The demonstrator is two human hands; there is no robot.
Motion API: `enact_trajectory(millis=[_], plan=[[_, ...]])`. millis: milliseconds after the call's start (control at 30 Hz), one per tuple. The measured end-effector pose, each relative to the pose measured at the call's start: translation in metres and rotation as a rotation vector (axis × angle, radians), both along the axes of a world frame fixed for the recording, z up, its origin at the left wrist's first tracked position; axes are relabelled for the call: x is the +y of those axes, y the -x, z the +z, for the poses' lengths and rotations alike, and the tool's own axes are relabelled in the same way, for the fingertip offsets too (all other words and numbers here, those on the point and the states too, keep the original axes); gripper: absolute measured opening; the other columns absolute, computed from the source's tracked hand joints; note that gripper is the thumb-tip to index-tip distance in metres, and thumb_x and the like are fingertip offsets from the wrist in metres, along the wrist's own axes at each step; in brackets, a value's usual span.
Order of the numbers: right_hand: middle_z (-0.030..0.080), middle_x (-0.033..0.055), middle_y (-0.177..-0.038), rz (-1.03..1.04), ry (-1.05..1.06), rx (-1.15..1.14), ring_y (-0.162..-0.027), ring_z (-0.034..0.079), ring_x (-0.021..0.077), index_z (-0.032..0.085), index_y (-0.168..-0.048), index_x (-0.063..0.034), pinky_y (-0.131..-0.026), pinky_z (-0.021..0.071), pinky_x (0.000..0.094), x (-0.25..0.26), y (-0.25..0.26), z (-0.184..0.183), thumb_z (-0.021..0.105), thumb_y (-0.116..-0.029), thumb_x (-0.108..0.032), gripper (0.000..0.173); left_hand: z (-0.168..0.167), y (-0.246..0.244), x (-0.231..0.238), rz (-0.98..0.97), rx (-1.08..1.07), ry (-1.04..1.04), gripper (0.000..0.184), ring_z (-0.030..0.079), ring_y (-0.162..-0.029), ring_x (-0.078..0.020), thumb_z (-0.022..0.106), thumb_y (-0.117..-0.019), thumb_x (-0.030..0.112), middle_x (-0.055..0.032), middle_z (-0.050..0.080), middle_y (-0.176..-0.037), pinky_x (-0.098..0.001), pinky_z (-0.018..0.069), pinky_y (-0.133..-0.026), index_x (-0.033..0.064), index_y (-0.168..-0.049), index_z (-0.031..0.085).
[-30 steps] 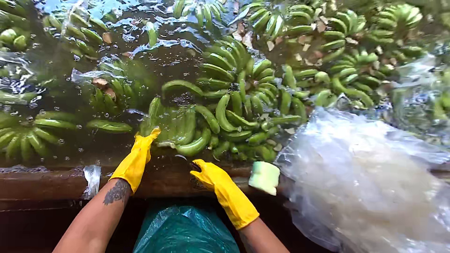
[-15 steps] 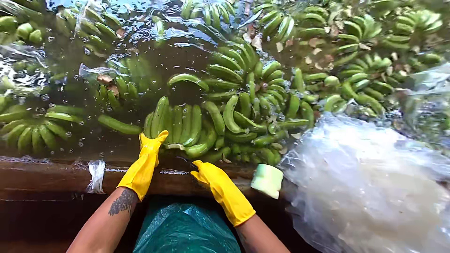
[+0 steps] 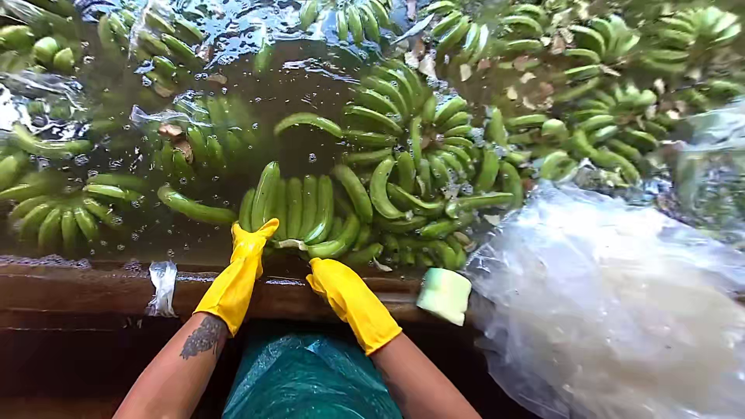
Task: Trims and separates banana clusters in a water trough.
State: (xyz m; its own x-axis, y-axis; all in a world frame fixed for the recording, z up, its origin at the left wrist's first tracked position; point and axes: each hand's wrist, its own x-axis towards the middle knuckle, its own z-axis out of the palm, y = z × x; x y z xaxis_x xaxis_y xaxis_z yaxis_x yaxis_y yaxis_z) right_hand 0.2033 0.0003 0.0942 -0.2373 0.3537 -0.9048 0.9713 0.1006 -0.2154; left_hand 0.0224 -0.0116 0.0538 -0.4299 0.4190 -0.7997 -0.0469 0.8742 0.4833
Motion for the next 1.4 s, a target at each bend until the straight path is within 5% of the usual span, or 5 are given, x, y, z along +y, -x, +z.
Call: enact_trajectory(millis=[467,667,867,1067,1400], plan=[[0.068,0.0149,-0.121,0.056,0.007,-0.007,-0.116,0.065,0.0362,0.063,-0.129,-0.0125,-0.091,0.0527,0.0613,-0.008,0.018,0.014,0.058,-0.0984,-0.029,0.035,0.017,0.005,-0.004,-0.160,0.026,0.033,0.072,0.064,-0.114,-0.0288,0.066,-0.0964,0.048,-0.0179,0.063,-0.129,-0.0474,0.0534,-0.094,0.0055,-0.150,0.041],[0.069,0.0117,-0.117,-0.089,0.011,-0.044,-0.112,0.066,0.0314,0.065,-0.124,-0.0139,-0.090,0.0529,0.0577,-0.012,0.026,0.012,0.057,-0.0982,-0.027,0.030,-0.046,0.023,-0.012,0.011,0.056,-0.039,0.117,0.060,-0.122,-0.0346,0.089,-0.0663,0.060,-0.0190,0.059,-0.138,-0.0587,0.0526,-0.097,0.0213,-0.158,0.027],[0.069,0.0158,-0.118,0.006,-0.037,0.097,-0.112,0.066,0.0350,0.057,-0.137,-0.0150,-0.092,0.0525,0.0582,-0.008,-0.011,0.021,0.053,-0.1029,-0.042,0.044,-0.009,0.041,-0.021,-0.301,0.121,-0.051,0.070,0.048,-0.139,-0.0344,0.039,-0.1055,0.059,-0.0190,0.047,-0.153,-0.0557,0.0417,-0.112,0.0108,-0.156,0.037],[0.070,0.0012,-0.077,-0.426,0.217,0.246,-0.059,0.066,0.0153,0.057,-0.135,-0.0219,-0.058,0.0563,0.0362,-0.034,-0.010,-0.001,0.049,-0.1043,-0.052,0.044,-0.005,0.030,0.006,-0.343,0.172,-0.044,0.113,0.056,-0.128,-0.0409,0.067,-0.0787,0.078,-0.0221,0.051,-0.148,-0.0644,0.0482,-0.100,0.0161,-0.162,0.021],[0.065,0.0024,-0.071,-1.077,0.775,0.622,-0.046,0.049,0.0056,0.066,-0.125,-0.0095,-0.041,0.0379,0.0182,-0.061,0.016,-0.022,0.043,-0.1105,-0.040,0.041,-0.014,0.023,-0.007,-0.217,0.146,-0.081,0.099,0.060,-0.123,-0.0389,0.080,-0.0776,0.061,-0.0173,0.059,-0.140,-0.0643,0.0495,-0.096,0.0335,-0.159,0.030]])
